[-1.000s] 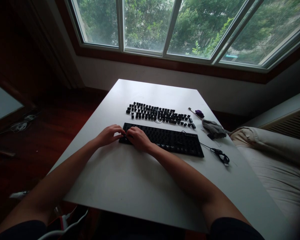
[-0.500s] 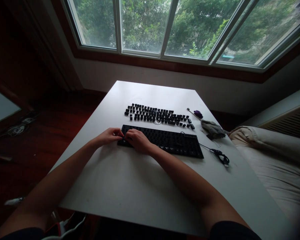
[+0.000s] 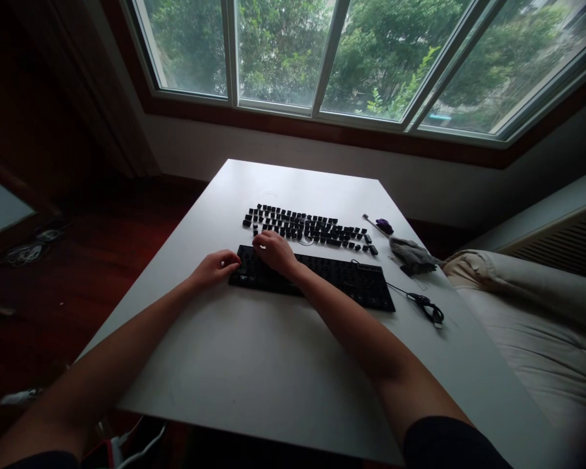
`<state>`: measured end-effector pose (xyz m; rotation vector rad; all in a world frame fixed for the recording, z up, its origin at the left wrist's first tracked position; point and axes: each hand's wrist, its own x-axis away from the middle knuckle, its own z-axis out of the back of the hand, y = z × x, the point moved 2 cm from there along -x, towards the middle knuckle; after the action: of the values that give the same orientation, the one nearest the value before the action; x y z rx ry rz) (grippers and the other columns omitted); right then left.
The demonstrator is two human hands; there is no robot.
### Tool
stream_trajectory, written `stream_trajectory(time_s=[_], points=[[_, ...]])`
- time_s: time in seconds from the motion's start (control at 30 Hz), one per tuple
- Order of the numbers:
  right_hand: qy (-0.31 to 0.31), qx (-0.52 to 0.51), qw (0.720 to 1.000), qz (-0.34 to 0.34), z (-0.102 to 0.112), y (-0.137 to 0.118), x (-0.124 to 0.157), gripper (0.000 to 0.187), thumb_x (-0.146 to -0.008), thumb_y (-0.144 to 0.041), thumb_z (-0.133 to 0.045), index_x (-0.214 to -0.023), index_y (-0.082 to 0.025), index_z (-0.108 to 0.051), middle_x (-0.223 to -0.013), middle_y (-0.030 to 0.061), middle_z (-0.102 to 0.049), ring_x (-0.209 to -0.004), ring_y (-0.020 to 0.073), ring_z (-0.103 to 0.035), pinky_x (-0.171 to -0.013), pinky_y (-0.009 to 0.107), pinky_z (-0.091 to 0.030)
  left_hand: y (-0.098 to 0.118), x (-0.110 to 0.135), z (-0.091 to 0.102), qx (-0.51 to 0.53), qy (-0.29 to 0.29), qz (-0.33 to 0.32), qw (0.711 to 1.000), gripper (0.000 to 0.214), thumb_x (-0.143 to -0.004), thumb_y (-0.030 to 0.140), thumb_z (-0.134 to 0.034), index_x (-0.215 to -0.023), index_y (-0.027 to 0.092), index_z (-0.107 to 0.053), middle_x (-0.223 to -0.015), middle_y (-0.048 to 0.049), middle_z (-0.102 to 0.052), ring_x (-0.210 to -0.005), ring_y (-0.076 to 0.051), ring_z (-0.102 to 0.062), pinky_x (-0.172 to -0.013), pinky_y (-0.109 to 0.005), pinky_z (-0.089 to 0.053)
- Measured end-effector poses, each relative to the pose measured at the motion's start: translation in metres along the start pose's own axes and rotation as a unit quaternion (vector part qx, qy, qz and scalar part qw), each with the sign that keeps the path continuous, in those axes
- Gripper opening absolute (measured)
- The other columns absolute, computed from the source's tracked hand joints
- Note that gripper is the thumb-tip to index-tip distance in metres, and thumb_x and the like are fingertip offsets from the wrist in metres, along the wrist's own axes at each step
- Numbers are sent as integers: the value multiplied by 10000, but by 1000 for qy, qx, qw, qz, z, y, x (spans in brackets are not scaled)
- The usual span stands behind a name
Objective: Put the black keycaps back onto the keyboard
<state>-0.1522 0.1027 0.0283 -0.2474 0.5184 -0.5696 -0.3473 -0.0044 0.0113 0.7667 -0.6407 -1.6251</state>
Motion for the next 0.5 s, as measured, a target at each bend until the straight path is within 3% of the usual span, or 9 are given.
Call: stream_trajectory(time_s=[0.13, 0.27, 0.37, 0.5], points=[[-14, 67, 998, -18, -5, 26, -26, 171, -930, -169, -628, -1080, -194, -705, -1113, 96, -650, -1090, 239, -529, -906, 332, -443, -1, 3, -3, -94, 14, -94, 991, 315, -906, 489, -624, -1068, 231, -704, -1092, -76, -641, -1010, -247, -606, -912, -402, -512], [-40, 125, 991, 11, -13, 40, -45, 228, -905, -166, -654, -1127, -174, -706, -1116, 115, -652, -1083, 260, -519, -924, 362, -439, 0, 4, -4, -166, -10, -172, 971, 478, -816, 550, -735, -1194, 267, -658, -1409, -109, -537, -1303, -339, -486, -1103, -515, -429], [-58, 144, 988, 25, -19, 45, -54, 224, -911, -207, -670, -1126, -161, -711, -1118, 125, -657, -1096, 270, -517, -948, 380, -425, 1, 4, -4, -188, -38, -188, 963, 619, -774, 565, -772, -1293, 275, -597, -1562, -107, -418, -1432, -372, -375, -1175, -557, -366], [-72, 168, 983, 35, -25, 48, -60, 212, -924, -222, -660, -1118, -155, -712, -1135, 139, -653, -1113, 278, -508, -956, 391, -413, 1, 2, -6, -203, -43, -181, 961, 620, -780, 530, -768, -1310, 270, -577, -1567, -96, -436, -1472, -363, -340, -1212, -567, -327]])
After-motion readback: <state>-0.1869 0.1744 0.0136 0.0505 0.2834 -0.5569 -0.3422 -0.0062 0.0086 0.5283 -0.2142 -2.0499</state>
